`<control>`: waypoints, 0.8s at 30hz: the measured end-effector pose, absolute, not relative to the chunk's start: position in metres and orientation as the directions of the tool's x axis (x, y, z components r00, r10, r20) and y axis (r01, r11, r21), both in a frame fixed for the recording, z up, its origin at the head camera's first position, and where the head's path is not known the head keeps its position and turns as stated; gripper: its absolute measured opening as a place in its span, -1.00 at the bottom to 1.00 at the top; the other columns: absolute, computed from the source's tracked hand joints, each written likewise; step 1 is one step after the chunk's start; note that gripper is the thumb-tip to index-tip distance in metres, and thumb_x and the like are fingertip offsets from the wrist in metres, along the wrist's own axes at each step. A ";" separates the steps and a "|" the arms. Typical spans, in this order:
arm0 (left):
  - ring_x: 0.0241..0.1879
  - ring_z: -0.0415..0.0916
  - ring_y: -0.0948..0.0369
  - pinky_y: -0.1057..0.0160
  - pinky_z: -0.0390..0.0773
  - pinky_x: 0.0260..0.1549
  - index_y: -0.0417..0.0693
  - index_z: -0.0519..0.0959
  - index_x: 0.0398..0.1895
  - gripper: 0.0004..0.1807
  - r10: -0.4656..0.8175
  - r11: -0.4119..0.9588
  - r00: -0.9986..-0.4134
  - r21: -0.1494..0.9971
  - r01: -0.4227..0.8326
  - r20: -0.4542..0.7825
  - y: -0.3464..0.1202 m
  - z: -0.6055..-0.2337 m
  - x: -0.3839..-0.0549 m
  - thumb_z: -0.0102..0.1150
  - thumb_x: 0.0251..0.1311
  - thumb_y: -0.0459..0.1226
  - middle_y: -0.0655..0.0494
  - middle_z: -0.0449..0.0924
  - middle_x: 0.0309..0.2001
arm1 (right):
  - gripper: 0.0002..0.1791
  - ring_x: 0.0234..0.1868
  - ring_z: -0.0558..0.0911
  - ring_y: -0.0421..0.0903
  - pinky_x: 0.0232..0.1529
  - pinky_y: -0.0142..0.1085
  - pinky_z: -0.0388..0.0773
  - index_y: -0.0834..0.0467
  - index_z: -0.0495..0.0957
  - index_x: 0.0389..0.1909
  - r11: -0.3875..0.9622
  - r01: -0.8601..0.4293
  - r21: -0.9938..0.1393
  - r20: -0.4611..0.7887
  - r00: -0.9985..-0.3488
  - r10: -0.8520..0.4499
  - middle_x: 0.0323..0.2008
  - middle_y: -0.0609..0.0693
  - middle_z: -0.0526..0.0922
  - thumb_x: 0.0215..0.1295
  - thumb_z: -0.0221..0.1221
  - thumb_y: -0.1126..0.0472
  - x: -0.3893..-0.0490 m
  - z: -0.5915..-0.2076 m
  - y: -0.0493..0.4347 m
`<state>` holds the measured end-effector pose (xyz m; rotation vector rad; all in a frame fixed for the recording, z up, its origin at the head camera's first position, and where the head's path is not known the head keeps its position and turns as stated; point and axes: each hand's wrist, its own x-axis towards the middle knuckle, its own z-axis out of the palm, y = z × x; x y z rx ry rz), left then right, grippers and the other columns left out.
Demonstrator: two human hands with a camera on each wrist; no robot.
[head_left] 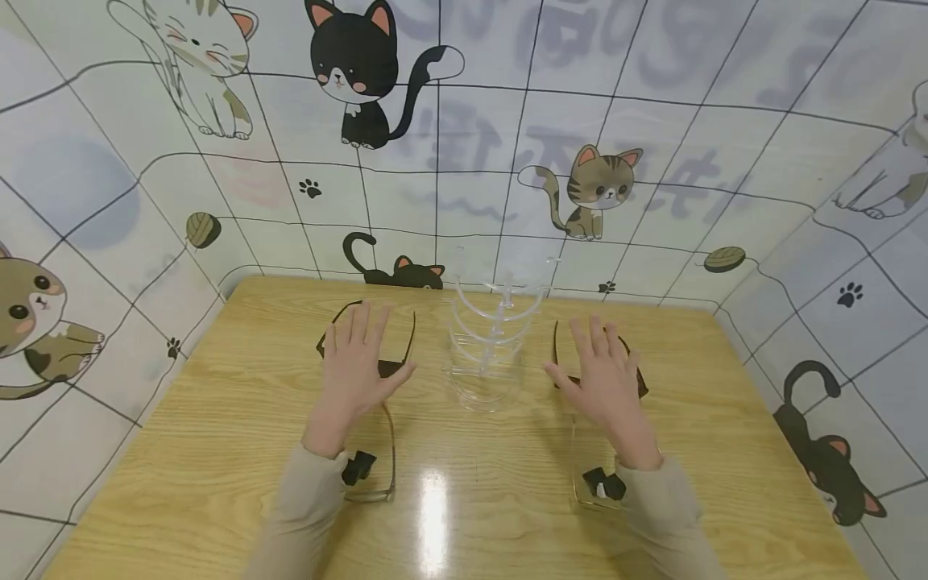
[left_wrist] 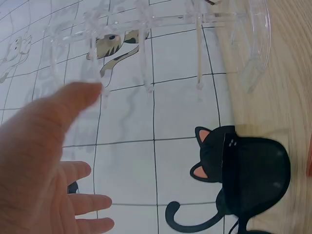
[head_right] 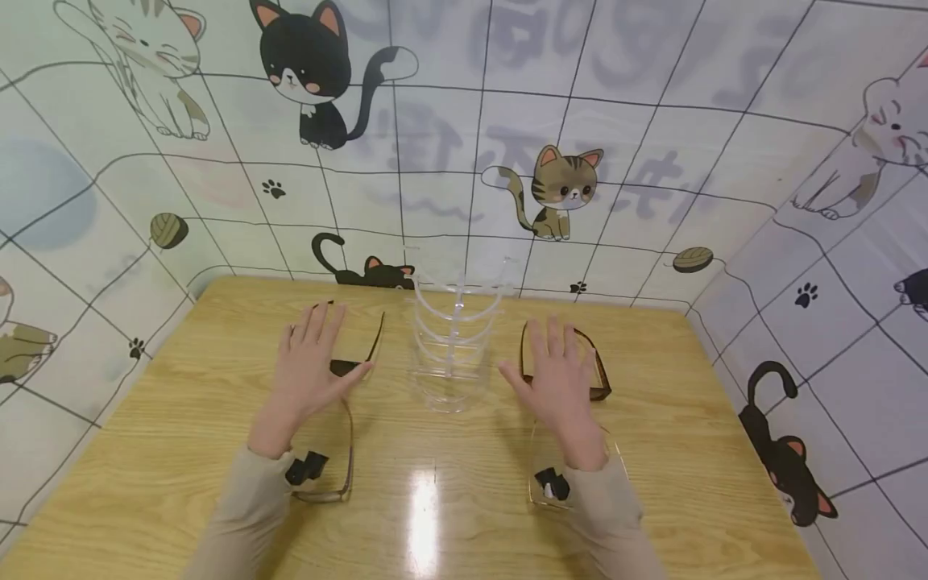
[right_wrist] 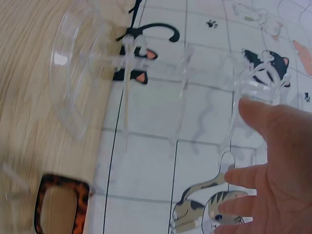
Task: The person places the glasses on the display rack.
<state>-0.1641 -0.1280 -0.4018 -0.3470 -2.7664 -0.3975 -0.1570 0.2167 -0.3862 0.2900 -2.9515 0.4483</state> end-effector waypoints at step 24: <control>0.01 0.41 -0.23 -0.14 0.55 -0.19 -0.47 0.42 0.06 -0.48 0.172 0.868 -0.848 0.331 0.371 0.502 -0.211 -0.420 -0.122 0.33 -0.01 -0.44 -0.39 0.45 0.01 | -0.49 0.14 0.43 0.22 0.07 0.08 0.46 0.34 0.42 0.12 0.701 -0.465 -0.540 0.392 -0.876 -0.280 0.08 0.25 0.50 0.18 0.28 0.23 -0.124 -0.405 0.125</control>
